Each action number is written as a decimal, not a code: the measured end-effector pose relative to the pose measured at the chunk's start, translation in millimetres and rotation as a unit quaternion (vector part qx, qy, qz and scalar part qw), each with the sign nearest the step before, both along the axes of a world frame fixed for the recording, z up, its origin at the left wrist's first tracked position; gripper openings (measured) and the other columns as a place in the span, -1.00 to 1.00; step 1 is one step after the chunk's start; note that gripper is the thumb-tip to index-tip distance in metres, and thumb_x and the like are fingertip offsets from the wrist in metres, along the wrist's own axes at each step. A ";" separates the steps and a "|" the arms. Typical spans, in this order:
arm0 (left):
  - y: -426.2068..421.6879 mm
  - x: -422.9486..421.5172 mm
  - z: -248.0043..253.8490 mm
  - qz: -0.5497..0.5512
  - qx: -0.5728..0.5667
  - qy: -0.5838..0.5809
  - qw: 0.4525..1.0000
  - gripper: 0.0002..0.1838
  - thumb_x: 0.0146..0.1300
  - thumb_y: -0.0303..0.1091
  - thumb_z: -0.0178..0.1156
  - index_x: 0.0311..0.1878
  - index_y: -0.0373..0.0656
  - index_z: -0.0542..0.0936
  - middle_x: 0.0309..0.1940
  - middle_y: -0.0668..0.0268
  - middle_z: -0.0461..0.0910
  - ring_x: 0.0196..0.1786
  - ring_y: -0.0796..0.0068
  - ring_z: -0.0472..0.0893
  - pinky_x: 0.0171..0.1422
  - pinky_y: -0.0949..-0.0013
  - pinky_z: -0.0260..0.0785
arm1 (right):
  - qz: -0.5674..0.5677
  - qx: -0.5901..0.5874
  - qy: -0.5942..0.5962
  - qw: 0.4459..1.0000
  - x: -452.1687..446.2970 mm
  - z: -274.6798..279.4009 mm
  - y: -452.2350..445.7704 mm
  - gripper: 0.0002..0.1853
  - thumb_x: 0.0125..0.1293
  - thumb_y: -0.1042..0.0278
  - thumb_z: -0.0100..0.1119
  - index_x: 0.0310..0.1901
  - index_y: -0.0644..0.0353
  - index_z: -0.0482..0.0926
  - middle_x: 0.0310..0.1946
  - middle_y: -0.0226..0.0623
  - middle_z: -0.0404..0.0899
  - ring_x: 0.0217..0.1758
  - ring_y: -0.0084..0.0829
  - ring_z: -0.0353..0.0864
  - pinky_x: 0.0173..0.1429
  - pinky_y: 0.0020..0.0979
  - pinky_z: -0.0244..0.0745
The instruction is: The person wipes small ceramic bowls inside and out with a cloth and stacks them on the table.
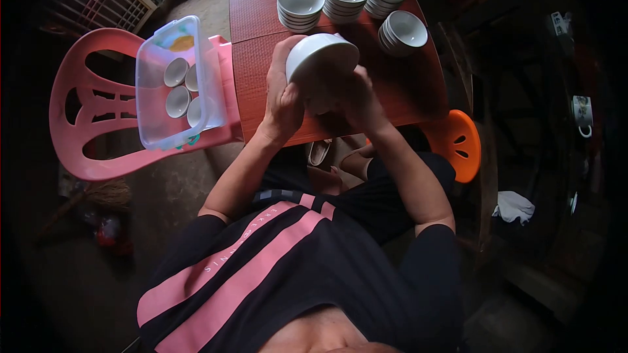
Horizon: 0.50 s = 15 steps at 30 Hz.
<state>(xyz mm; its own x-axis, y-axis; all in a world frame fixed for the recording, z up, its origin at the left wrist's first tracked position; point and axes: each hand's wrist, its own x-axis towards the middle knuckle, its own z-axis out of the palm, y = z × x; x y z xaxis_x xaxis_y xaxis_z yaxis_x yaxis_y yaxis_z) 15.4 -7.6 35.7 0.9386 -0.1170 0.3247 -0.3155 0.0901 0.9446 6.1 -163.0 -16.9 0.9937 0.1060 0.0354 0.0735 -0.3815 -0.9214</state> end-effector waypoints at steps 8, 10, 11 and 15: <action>10.1 -17.5 -16.6 -0.259 -0.290 0.343 0.856 -0.25 0.18 0.23 -0.08 0.25 -0.19 0.28 0.14 0.11 0.37 0.09 0.20 0.43 0.21 0.18 0.27 | -0.077 0.295 -0.003 0.952 1.6 39.4 -12.7 -0.73 0.18 0.34 0.13 -0.09 0.20 0.52 -0.29 -0.15 0.60 -0.32 -0.17 0.61 -0.29 -0.35 0.51; 15.3 -23.6 -6.0 -0.429 -0.439 0.452 0.647 -0.19 0.20 0.29 -0.09 0.26 -0.24 0.26 0.11 0.08 0.40 0.01 0.20 0.49 0.14 0.16 0.35 | -0.118 0.056 -0.151 0.980 -1.4 54.0 -22.9 -0.77 0.22 0.30 0.12 -0.16 0.24 0.53 -0.37 -0.16 0.62 -0.42 -0.21 0.64 -0.38 -0.41 0.50; 13.6 -26.9 -4.4 -0.465 -0.503 0.420 0.596 -0.24 0.27 0.24 -0.11 0.23 -0.31 0.29 0.09 0.05 0.44 0.06 0.12 0.48 0.19 0.11 0.33 | -0.110 0.043 -0.236 0.964 -0.5 57.5 -21.9 -0.78 0.19 0.35 0.17 -0.17 0.27 0.51 -0.35 -0.15 0.61 -0.35 -0.20 0.65 -0.32 -0.35 0.52; 23.9 -24.6 -16.8 -0.352 -0.648 0.395 0.549 -0.53 0.36 -0.22 0.00 0.21 -0.35 0.30 0.13 0.04 0.43 0.21 0.15 0.41 0.36 0.10 0.23 | 0.024 -0.144 -0.380 0.913 1.0 68.5 -24.7 -0.64 0.07 0.56 0.20 -0.06 0.27 0.42 -0.24 -0.06 0.54 -0.21 -0.06 0.61 -0.25 -0.27 0.53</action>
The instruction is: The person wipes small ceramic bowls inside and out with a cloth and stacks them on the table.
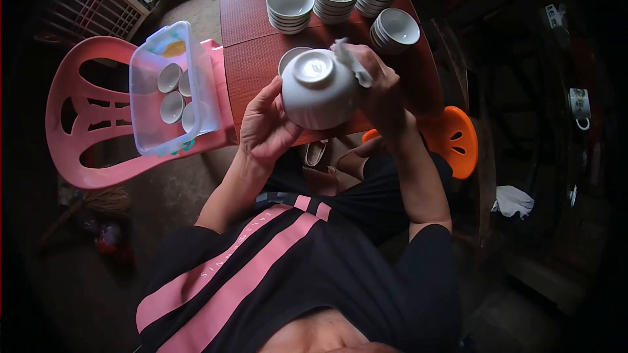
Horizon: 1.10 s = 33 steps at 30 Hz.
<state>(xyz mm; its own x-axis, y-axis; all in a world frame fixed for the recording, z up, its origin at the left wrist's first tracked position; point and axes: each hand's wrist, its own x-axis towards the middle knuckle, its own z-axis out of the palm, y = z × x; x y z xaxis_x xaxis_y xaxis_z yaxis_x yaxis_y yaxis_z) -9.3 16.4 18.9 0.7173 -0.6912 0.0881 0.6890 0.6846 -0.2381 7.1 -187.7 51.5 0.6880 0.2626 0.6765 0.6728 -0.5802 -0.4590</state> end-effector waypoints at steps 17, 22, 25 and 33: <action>-8.9 7.0 -32.0 0.136 0.488 -0.413 0.757 -0.83 0.09 -0.64 0.11 -0.21 -0.34 0.53 -0.31 0.36 0.59 -0.24 0.69 0.54 -0.13 0.55 0.43 | -0.053 0.015 -0.034 0.998 -11.9 -5.5 52.9 -0.86 0.17 0.33 0.20 -0.31 0.20 0.53 -0.19 -0.28 0.52 -0.06 -0.21 0.41 0.10 -0.27 0.28; -16.2 -4.7 1.5 0.106 0.534 -0.412 0.730 -0.75 0.13 -0.58 0.20 -0.09 -0.40 0.53 -0.23 0.30 0.61 -0.19 0.64 0.56 -0.03 0.51 0.43 | -0.011 0.194 0.333 0.923 13.3 -13.9 30.8 -0.70 0.42 0.18 -0.11 -0.17 0.22 0.55 -0.30 -0.28 0.60 -0.24 -0.49 0.53 -0.10 -0.45 0.44; -12.0 -7.3 -1.2 0.094 0.505 -0.391 0.764 -0.69 0.11 -0.58 0.23 -0.05 -0.39 0.52 -0.18 0.26 0.60 -0.13 0.57 0.56 0.06 0.45 0.41 | 0.131 0.333 0.471 0.806 34.4 -32.6 7.8 -0.65 0.44 0.18 -0.15 -0.14 0.31 0.53 -0.30 -0.33 0.60 -0.27 -0.64 0.53 -0.11 -0.55 0.44; -15.1 -5.7 6.6 0.198 0.327 -0.218 0.898 -0.61 0.09 -0.61 0.20 0.04 -0.35 0.47 -0.06 0.17 0.56 0.02 0.42 0.54 0.22 0.32 0.32 | 0.146 0.436 0.373 0.806 -1.9 -8.1 36.9 -0.51 0.49 0.10 -0.31 0.17 0.37 0.33 0.05 -0.21 0.45 0.01 -0.49 0.47 0.14 -0.50 0.33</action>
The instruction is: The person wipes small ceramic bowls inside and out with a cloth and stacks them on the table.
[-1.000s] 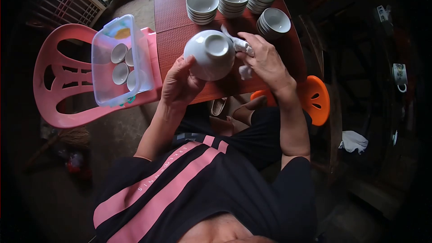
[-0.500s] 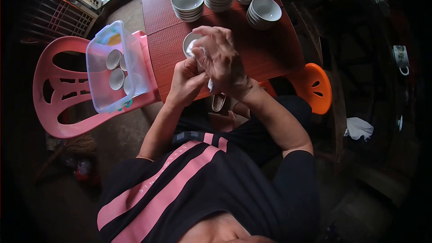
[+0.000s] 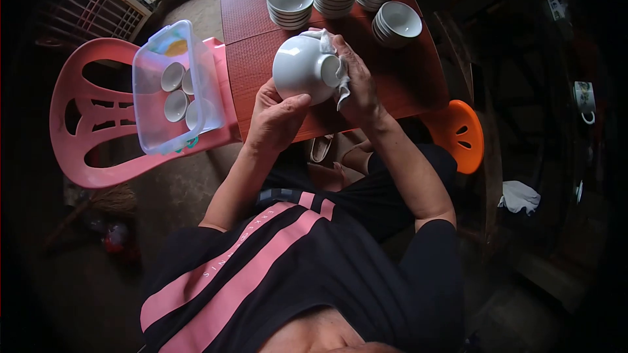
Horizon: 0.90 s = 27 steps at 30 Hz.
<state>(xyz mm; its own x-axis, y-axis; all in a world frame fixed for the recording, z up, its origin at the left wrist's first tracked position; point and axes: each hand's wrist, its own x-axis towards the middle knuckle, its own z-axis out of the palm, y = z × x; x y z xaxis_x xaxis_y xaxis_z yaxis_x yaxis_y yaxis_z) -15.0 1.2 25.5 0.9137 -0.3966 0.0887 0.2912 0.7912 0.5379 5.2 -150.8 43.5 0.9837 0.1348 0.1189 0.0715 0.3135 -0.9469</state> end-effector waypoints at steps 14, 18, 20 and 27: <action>14.9 44.6 1.4 0.176 0.564 -0.485 0.645 -0.61 0.13 -0.57 0.13 0.08 -0.21 0.46 -0.08 0.08 0.55 0.03 0.07 0.52 0.13 0.18 0.34 | -0.042 0.345 0.261 0.901 12.7 -47.2 -47.1 -0.72 0.29 0.29 0.03 -0.04 0.25 0.47 -0.12 -0.23 0.56 -0.04 -0.27 0.57 0.07 -0.18 0.53; 25.8 72.1 -13.3 0.111 0.639 -0.577 0.496 -0.56 0.19 -0.54 0.03 0.17 -0.21 0.36 0.07 0.15 0.51 0.12 0.15 0.49 0.25 0.17 0.29 | -0.054 0.440 0.177 0.879 30.2 -43.6 -90.1 -0.69 0.32 0.30 -0.03 0.00 0.29 0.44 -0.02 -0.07 0.52 0.02 -0.11 0.54 0.09 -0.06 0.53; 21.8 74.2 -14.7 0.074 0.645 -0.607 0.459 -0.58 0.19 -0.54 0.00 0.16 -0.20 0.36 0.10 0.16 0.49 0.16 0.20 0.47 0.26 0.17 0.27 | -0.064 0.447 0.142 0.881 41.8 -53.7 -101.8 -0.69 0.33 0.31 -0.06 0.01 0.31 0.43 -0.04 -0.03 0.52 0.01 -0.09 0.55 0.09 -0.03 0.52; 18.2 78.6 -27.8 -0.031 0.656 -0.648 0.385 -0.60 0.18 -0.55 -0.04 0.13 -0.22 0.34 0.13 0.14 0.46 0.21 0.23 0.43 0.28 0.14 0.24 | 0.039 0.493 0.123 0.861 28.9 -33.9 -107.5 -0.66 0.30 0.31 -0.01 0.06 0.27 0.42 -0.01 -0.10 0.51 0.04 -0.16 0.53 0.08 -0.12 0.51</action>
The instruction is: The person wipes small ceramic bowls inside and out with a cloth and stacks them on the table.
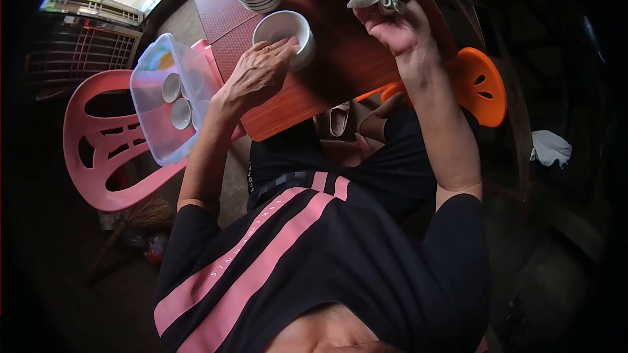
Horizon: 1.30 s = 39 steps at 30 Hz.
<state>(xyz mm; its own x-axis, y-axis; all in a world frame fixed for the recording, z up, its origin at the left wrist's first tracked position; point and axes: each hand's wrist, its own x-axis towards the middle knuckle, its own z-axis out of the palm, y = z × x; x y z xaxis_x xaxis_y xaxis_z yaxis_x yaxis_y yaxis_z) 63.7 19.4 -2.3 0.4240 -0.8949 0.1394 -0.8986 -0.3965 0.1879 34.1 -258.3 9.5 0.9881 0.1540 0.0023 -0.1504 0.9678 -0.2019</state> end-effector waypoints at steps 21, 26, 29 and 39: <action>0.9 -5.0 -15.0 0.028 -0.027 -0.096 0.995 -0.51 0.22 -0.23 0.08 0.15 -0.33 0.35 0.18 0.09 0.39 0.29 0.20 0.35 0.44 0.11 0.00 | 0.194 0.067 -0.016 0.979 -12.2 23.5 24.0 -0.67 0.30 0.26 0.07 0.01 0.29 0.45 -0.02 -0.04 0.50 -0.02 -0.23 0.55 -0.03 -0.32 0.56; 44.6 -5.7 15.7 0.151 -0.185 -0.021 0.971 -0.49 0.23 -0.20 0.17 0.21 -0.19 0.38 0.24 0.12 0.36 0.32 0.23 0.32 0.41 0.17 0.10 | 0.120 0.060 0.133 0.982 -6.8 15.0 22.5 -0.67 0.33 0.24 0.06 -0.01 0.32 0.43 -0.04 -0.02 0.46 -0.19 -0.34 0.58 -0.20 -0.49 0.54; 104.8 5.0 16.5 0.324 -0.253 0.018 0.912 -0.72 0.24 -0.32 0.17 -0.01 -0.20 0.55 -0.14 0.14 0.63 -0.08 0.23 0.63 -0.04 0.33 0.47 | 0.113 0.059 0.129 0.983 -5.2 20.1 33.2 -0.78 0.38 0.31 -0.03 -0.11 0.30 0.39 -0.35 -0.25 0.33 -0.53 -0.54 0.31 -0.47 -0.53 0.28; 218.9 13.9 -62.2 0.436 0.071 0.265 0.857 -0.74 0.08 -0.29 0.14 -0.39 -0.35 0.61 -0.47 -0.04 0.60 -0.39 0.10 0.63 -0.21 0.18 0.41 | 0.116 0.005 0.151 0.982 8.0 4.5 45.6 -0.84 0.35 0.32 0.04 -0.19 0.23 0.44 -0.44 -0.37 0.28 -0.49 -0.54 0.24 -0.43 -0.53 0.24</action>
